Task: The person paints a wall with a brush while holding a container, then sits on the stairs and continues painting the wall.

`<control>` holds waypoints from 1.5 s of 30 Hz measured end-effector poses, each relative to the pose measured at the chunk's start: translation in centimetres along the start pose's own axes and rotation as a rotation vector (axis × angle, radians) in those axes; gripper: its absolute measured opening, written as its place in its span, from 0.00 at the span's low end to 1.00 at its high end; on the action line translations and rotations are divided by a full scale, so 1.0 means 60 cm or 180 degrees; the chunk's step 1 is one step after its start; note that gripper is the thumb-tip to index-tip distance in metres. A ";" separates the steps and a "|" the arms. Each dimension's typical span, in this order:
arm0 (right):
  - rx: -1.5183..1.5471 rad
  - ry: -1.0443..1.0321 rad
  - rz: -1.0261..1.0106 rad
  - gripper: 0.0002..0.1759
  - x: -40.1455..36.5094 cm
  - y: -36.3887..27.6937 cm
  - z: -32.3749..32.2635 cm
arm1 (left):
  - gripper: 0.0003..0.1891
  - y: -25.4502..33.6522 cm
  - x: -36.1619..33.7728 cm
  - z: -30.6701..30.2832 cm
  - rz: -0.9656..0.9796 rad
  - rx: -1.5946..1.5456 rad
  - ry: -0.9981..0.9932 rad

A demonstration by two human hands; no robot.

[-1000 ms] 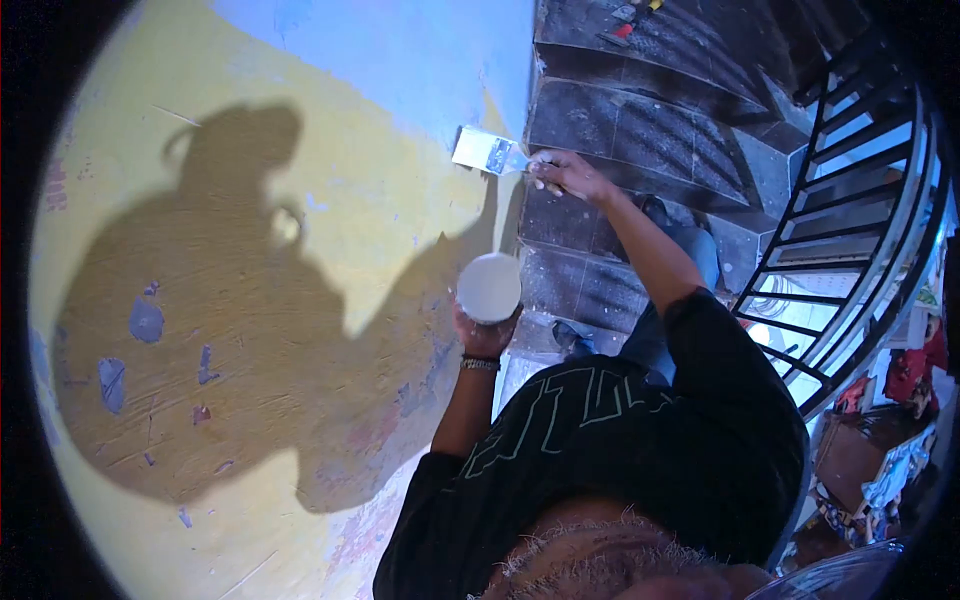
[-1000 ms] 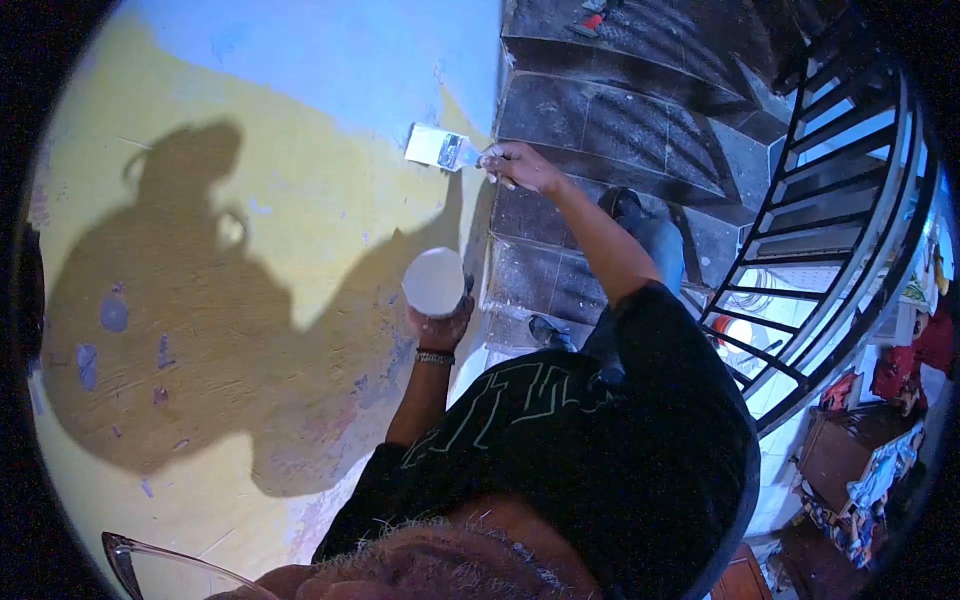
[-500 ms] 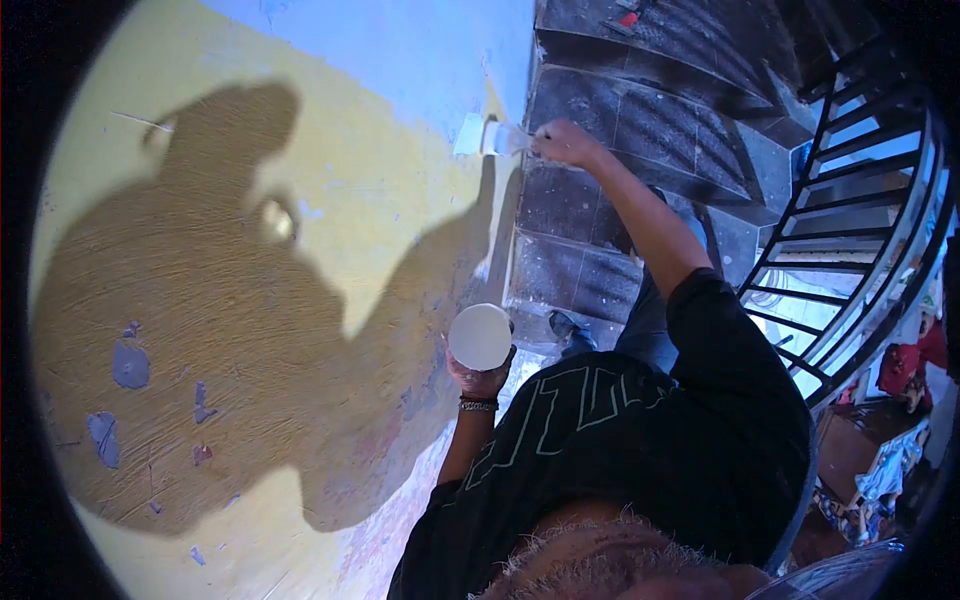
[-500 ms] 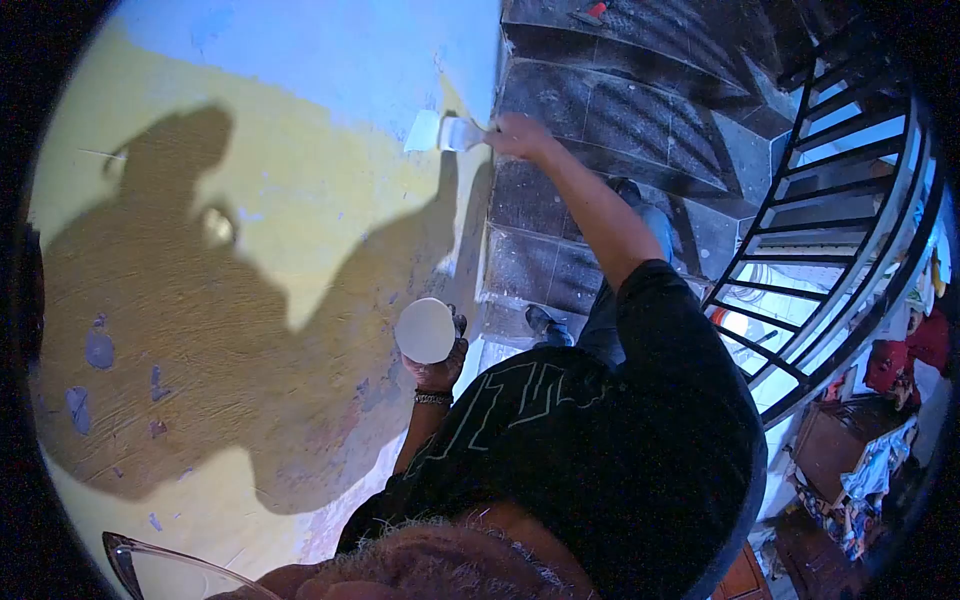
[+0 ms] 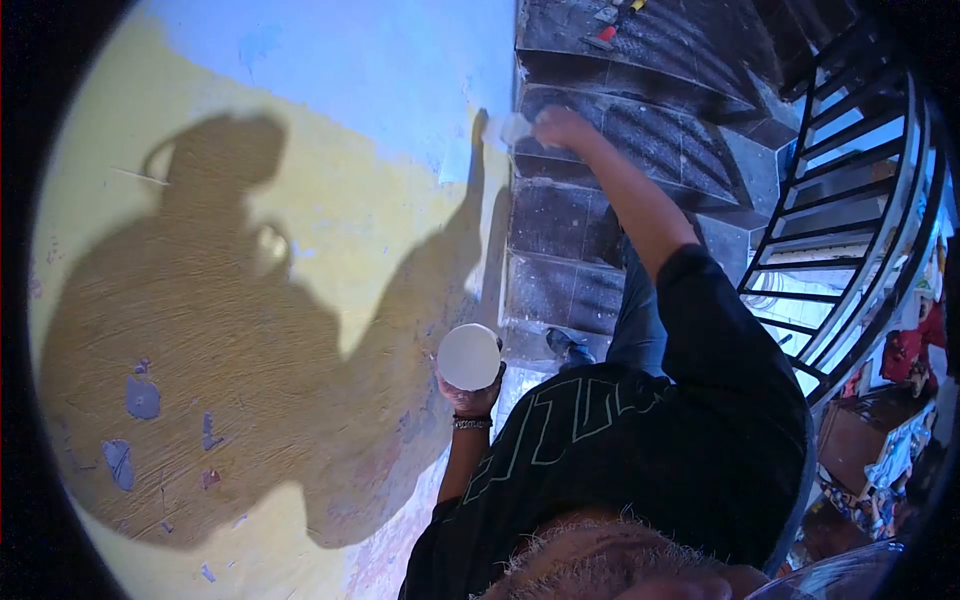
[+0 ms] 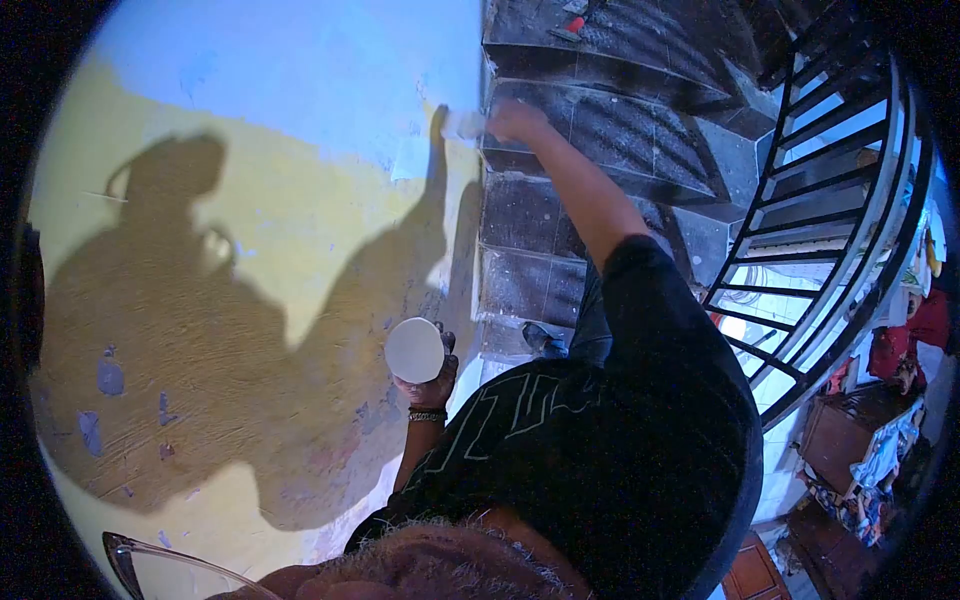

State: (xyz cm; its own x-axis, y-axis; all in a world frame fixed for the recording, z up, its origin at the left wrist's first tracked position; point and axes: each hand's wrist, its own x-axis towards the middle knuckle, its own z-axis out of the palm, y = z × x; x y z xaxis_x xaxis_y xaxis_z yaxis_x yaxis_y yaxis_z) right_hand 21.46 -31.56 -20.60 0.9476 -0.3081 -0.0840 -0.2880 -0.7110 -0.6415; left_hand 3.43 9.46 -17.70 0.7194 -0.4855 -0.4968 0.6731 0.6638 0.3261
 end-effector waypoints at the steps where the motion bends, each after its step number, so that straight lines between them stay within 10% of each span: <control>1: 0.0147 -0.0051 0.0056 0.22 0.022 -0.021 -0.013 | 0.33 0.000 -0.002 0.006 -0.0042 -0.0038 -0.0070; 8: 0.0896 0.0473 -0.1323 0.16 -0.011 -0.120 -0.221 | 0.32 -0.002 0.000 0.009 -0.0118 -0.0125 -0.0182; 16: 0.2731 0.0132 -0.0149 0.13 0.000 -0.070 -0.038 | 0.32 -0.016 0.004 0.006 -0.0104 -0.0055 0.0078; 23: 0.1169 -0.0643 0.0556 0.17 -0.044 0.109 0.145 | 0.33 -0.019 -0.008 -0.017 -0.0105 -0.0014 0.0074; 29: -0.0117 -0.0033 0.0061 0.20 -0.054 0.001 0.068 | 0.32 -0.030 -0.002 -0.027 -0.0085 -0.0037 0.0089; 39: 0.0656 -0.0287 -0.0662 0.17 -0.104 -0.137 -0.183 | 0.31 -0.031 -0.002 -0.018 -0.0216 -0.0160 -0.0203; 45: -0.0034 -0.0899 0.0246 0.17 -0.063 -0.054 -0.044 | 0.32 -0.026 -0.008 -0.012 -0.0237 -0.0096 -0.0257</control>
State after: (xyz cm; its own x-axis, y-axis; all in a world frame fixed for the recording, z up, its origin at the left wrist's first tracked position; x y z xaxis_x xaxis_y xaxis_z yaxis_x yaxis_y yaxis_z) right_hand 18.48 -29.77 -16.22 0.9233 -0.1744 -0.3421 -0.3607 -0.6993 -0.6171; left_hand 1.89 9.06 -18.52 0.6798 -0.5775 -0.4520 0.7207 0.6403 0.2657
